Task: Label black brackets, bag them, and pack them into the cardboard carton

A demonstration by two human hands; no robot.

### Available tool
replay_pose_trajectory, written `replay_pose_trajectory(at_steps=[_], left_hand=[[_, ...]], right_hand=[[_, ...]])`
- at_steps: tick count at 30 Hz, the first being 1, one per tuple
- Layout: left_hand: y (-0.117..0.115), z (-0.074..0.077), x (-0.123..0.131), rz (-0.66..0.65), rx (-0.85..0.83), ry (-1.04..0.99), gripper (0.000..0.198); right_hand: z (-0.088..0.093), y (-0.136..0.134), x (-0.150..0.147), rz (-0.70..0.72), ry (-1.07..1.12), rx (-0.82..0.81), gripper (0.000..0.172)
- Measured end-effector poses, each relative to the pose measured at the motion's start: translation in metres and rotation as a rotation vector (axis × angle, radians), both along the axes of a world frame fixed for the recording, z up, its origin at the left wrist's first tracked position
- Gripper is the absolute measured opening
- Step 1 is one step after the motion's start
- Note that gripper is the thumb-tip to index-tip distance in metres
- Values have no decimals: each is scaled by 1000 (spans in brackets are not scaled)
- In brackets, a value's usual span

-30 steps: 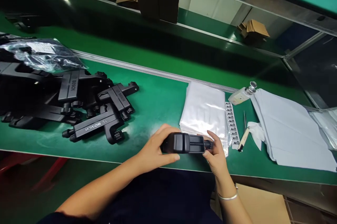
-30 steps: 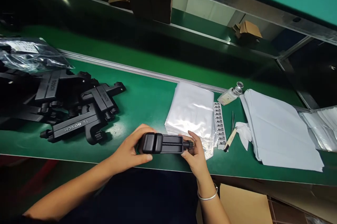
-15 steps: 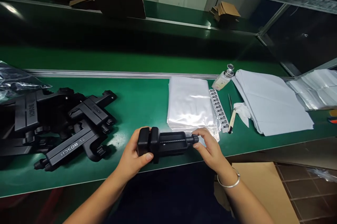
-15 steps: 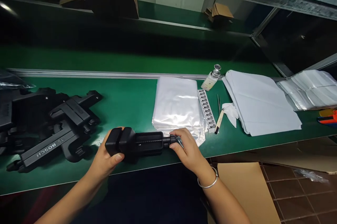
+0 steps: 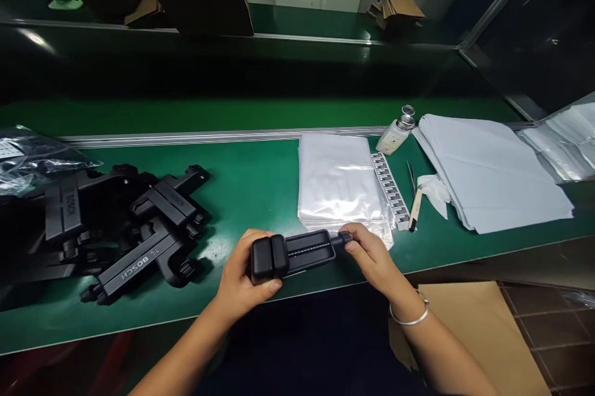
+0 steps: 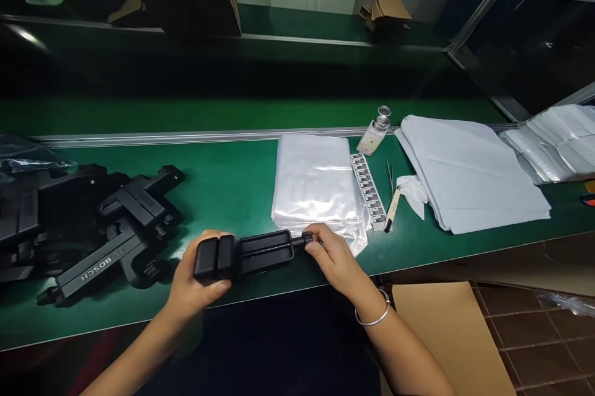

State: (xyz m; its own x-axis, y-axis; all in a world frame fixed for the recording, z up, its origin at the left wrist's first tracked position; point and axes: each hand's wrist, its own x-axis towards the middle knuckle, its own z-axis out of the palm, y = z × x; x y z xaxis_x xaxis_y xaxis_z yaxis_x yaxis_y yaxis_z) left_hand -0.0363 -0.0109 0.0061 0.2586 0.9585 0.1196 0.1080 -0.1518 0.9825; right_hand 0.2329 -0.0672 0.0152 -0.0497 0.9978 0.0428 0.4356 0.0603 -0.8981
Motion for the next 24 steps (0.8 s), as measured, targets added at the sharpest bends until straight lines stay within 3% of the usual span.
replay_pose_trajectory(at_steps=[3,7,9,14,17,22,24], left_hand=[[2,-2,0,28,-46,3,58],[4,-15,0,56,-235,-90,65],[3,-18,-1,44,-250,-95,68],[2,-15,-1,63,-116,-9,63],[4,-15,3,69,-212,-86,61],[6,-16,9,106,-358,-175,66],[7,-12,13,118,-423,-229,71]], right_hand=[[0,1,-3,7,27,-52,31],[-1,3,-5,3,-41,86,33],[1,5,-5,16,-62,130,32],[4,11,-4,26,76,-59,39],[1,12,-5,17,182,-101,38],[1,10,-5,-17,56,-80,30],[0,12,-4,-25,107,-85,32]])
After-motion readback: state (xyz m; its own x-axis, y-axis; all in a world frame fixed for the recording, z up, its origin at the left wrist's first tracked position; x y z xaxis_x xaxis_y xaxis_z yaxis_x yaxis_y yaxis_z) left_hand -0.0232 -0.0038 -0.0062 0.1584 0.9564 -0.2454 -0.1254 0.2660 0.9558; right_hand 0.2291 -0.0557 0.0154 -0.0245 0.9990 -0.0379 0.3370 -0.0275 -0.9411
